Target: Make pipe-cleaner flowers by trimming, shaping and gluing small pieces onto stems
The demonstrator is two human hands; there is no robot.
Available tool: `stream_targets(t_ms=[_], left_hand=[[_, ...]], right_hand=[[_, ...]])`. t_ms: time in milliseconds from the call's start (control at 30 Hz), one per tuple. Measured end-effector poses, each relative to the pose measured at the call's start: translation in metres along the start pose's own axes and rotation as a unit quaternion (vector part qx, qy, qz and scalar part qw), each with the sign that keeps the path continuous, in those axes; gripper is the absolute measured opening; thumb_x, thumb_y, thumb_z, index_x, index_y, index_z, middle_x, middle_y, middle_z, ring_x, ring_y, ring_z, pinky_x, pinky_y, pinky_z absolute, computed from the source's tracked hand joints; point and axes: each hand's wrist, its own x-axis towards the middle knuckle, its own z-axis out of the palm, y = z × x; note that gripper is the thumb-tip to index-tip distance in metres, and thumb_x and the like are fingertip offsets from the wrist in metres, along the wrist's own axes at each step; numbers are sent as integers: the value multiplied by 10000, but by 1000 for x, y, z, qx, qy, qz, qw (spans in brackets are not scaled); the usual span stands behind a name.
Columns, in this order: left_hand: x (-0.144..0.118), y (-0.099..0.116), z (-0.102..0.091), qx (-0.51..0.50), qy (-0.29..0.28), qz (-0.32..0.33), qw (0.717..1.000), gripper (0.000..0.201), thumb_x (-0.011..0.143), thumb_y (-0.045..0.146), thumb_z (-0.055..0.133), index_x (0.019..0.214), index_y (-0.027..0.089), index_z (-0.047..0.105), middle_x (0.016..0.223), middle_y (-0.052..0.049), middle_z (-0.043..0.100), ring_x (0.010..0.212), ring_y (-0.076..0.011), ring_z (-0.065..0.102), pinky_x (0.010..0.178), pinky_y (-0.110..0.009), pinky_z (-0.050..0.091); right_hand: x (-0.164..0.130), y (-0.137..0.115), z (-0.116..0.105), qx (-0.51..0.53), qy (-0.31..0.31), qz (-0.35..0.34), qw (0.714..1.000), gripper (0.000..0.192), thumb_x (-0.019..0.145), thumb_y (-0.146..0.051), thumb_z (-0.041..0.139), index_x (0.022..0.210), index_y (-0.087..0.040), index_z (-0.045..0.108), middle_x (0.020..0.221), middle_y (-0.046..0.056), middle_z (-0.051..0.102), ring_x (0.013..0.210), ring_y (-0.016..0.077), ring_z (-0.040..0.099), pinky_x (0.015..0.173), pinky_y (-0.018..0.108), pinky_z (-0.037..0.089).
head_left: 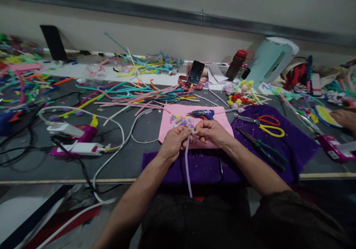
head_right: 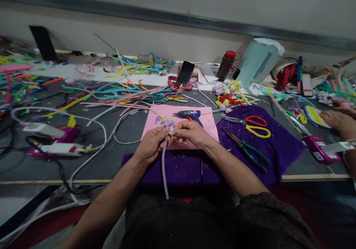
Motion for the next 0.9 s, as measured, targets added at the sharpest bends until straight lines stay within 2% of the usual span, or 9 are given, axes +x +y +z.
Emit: stream_targets(t_ms=[167,300,433,633,833,900], left_hand=[[1,0,-2,-12,2,-6,1000,312,681,407,680,651,122,558,506,27,545,335,-4,322,327,-143,183],[4,-1,-4,-49,-2,-11,999,317,715,407,648,638,113,557,499,24,522,332,1,309,324,-142,167],[5,-2,-3,-83,3,-13,996,301,707,393,661,665,111,564,524,24,533,330,5,313,318,-133,187],[5,-4,0,-73,-7,-12,997,318,711,417,653,662,118,557,514,26,531,335,1,330,327,-134,209],[5,-3,-1,-60,11,-16,998,302,697,403,665,651,122,566,524,26,523,346,-2,310,329,-142,186],[4,-3,-3,-62,24,-10,998,293,688,398,674,668,122,580,531,24,528,347,-3,313,324,-142,181]], right_hand=[[1,0,0,20,1,-8,1000,227,690,-330,706,752,-128,624,680,19,655,484,65,555,404,154,390],[3,2,4,-11,81,-63,995,210,712,-323,687,815,-144,652,695,4,650,519,67,564,438,163,395],[4,5,17,-60,125,-99,985,194,655,-273,728,780,-153,641,637,-24,627,487,63,519,441,177,378],[6,11,33,-42,148,-127,980,159,676,-270,693,710,-166,578,567,-32,580,487,77,492,474,204,389],[-1,-1,25,-19,176,-120,977,156,672,-251,657,694,-175,523,761,1,627,487,67,507,410,181,356],[-4,-4,20,-26,166,-104,980,167,676,-254,659,707,-178,514,731,-1,629,470,74,511,389,180,342]])
